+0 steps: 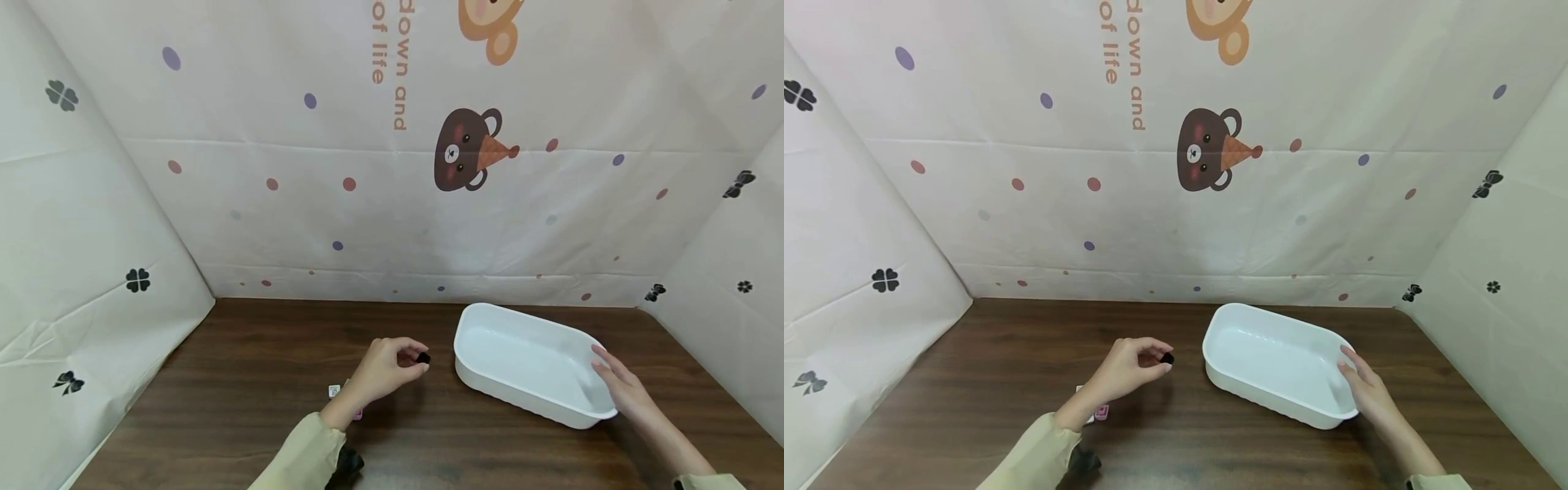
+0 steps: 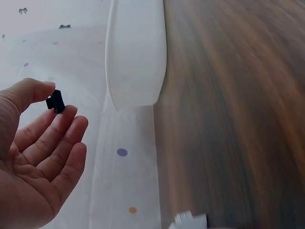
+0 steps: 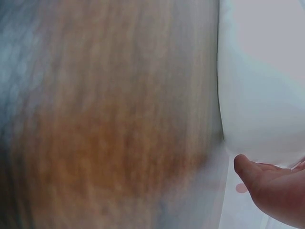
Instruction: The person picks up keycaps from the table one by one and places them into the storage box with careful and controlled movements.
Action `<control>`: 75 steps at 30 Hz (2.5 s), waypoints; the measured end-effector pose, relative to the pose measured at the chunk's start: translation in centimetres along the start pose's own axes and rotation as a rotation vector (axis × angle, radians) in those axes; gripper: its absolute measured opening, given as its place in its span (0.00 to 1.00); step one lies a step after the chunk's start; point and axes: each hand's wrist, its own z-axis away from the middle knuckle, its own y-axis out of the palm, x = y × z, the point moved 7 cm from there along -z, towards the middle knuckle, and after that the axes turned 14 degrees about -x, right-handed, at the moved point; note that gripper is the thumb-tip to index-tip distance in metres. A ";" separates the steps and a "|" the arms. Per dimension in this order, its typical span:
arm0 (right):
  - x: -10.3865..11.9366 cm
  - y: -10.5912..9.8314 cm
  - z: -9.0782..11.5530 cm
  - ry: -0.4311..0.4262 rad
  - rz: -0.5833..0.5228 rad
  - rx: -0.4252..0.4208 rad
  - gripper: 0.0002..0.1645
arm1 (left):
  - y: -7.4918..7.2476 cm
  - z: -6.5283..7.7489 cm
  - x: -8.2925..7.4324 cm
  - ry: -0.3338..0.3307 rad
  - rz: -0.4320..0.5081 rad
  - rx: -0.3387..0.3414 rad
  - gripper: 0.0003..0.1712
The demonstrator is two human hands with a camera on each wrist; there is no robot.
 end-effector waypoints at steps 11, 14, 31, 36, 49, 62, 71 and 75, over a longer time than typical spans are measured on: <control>0.0 0.0 0.1 -0.006 0.014 0.001 0.41 | 2.1 -1.5 -1.0 -0.002 0.057 -0.028 0.13; 0.1 0.1 0.1 -0.001 0.017 -0.002 0.43 | 2.5 -1.9 -1.3 -0.004 0.059 -0.034 0.12; 0.1 0.0 0.2 0.002 0.017 -0.008 0.44 | 6.2 -4.2 -1.9 -0.026 0.099 -0.036 0.12; 0.1 0.0 0.3 0.000 0.022 -0.002 0.46 | 7.1 -4.9 -2.4 -0.022 0.097 -0.023 0.13; 0.2 -0.1 0.3 -0.057 0.020 -0.015 0.41 | 9.7 -6.4 -2.9 -0.053 0.064 0.001 0.11; 0.3 0.0 0.4 -0.094 0.000 -0.023 0.41 | 12.2 -7.5 -2.5 -0.111 -0.008 0.034 0.12; 0.3 0.0 0.4 -0.060 0.008 -0.009 0.40 | 13.7 -7.6 -2.3 -0.109 -0.099 0.059 0.10; 0.3 0.0 0.4 -0.049 0.012 -0.008 0.40 | 14.2 -7.6 -2.3 -0.099 -0.201 0.083 0.10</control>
